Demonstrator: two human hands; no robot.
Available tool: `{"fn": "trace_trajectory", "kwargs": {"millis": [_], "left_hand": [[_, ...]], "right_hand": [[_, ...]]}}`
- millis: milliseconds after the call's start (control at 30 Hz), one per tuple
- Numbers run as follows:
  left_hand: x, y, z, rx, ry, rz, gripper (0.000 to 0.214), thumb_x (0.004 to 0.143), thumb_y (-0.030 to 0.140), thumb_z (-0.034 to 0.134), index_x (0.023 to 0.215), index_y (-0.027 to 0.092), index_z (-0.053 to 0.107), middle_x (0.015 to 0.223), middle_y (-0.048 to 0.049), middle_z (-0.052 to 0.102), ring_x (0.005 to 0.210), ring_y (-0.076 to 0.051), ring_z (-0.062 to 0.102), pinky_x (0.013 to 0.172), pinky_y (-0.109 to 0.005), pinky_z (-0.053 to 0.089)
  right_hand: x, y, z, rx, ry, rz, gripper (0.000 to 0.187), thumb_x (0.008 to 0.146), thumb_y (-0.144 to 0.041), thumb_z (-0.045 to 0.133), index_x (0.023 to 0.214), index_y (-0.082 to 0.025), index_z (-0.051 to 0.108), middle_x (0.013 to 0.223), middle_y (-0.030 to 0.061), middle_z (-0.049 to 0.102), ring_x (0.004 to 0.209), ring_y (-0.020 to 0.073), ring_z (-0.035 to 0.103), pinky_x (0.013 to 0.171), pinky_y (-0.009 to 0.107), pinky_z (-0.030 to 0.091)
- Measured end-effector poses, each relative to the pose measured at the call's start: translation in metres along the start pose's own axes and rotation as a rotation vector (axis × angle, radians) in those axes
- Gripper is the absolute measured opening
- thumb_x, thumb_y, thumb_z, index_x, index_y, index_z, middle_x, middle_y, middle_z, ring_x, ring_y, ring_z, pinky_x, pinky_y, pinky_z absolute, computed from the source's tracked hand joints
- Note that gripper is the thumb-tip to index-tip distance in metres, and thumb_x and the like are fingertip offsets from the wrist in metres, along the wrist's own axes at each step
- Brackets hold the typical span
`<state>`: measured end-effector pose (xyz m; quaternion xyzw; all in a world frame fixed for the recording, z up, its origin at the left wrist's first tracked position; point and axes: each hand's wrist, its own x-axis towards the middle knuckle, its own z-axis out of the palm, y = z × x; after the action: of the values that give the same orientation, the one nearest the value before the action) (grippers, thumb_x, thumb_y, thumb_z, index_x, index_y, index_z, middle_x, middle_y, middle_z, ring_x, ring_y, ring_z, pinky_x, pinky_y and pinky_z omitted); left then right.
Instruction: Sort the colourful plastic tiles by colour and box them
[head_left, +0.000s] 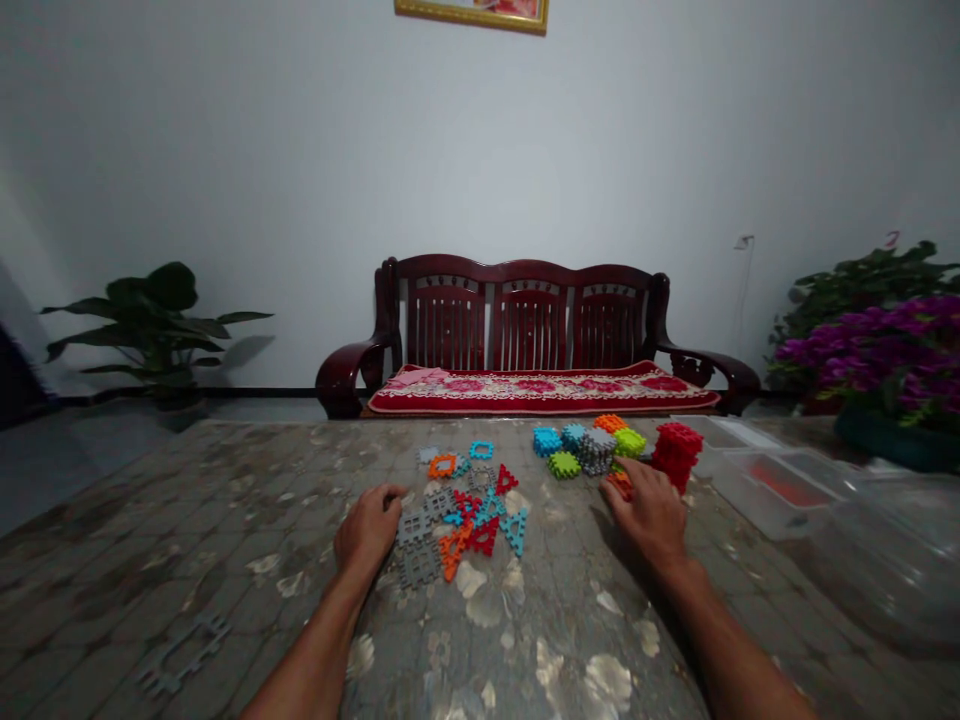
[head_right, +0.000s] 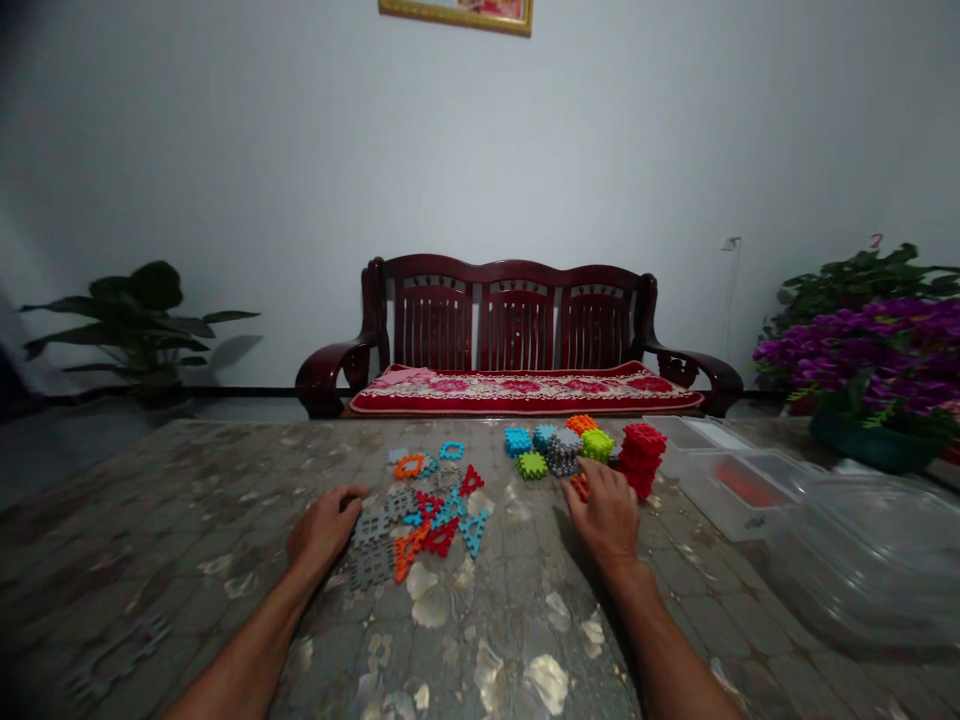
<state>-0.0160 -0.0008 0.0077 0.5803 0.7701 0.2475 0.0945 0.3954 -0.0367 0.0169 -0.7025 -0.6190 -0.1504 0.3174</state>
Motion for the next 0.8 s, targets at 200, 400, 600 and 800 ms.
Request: {"fn": "trace_trajectory", "kwargs": {"millis": [200,400,600,800], "left_hand": [[-0.004,0.003,-0.001,0.001,-0.002,0.030,0.031,0.090,0.024,0.050,0.109,0.029,0.074,0.119,-0.0031,0.073,0.106,-0.022,0.067,0.082,-0.029,0.050],[-0.003,0.002,0.001,-0.017,-0.019,0.047,0.030,0.091,0.026,0.049,0.109,0.029,0.074,0.119,-0.0023,0.072,0.107,-0.020,0.066,0.082,-0.028,0.048],[-0.003,0.002,0.001,-0.038,-0.011,0.030,0.031,0.091,0.024,0.049,0.108,0.029,0.074,0.117,-0.0015,0.073,0.104,-0.018,0.066,0.081,-0.026,0.048],[-0.003,0.003,0.002,-0.076,-0.013,0.003,0.030,0.090,0.024,0.050,0.107,0.029,0.073,0.118,-0.0015,0.073,0.105,-0.019,0.066,0.084,-0.028,0.048]], "right_hand": [[-0.006,-0.069,0.027,0.397,-0.222,-0.236,0.035,0.090,-0.027,0.049,0.117,-0.022,0.070,0.120,0.0094,0.072,0.113,0.0249,0.063,0.101,0.038,0.046],[0.025,-0.159,0.054,0.374,-0.489,-0.366,0.044,0.087,-0.023,0.056,0.130,-0.019,0.065,0.130,0.0105,0.067,0.122,0.0242,0.059,0.106,0.035,0.042],[0.057,-0.216,0.089,0.266,-0.615,-0.384,0.055,0.086,-0.025,0.061,0.140,-0.018,0.057,0.142,0.0115,0.060,0.130,0.0243,0.053,0.108,0.033,0.039],[0.062,-0.231,0.100,0.208,-0.681,-0.437,0.033,0.081,-0.038,0.072,0.108,-0.020,0.072,0.113,0.0109,0.073,0.104,0.0266,0.066,0.087,0.033,0.046]]}}
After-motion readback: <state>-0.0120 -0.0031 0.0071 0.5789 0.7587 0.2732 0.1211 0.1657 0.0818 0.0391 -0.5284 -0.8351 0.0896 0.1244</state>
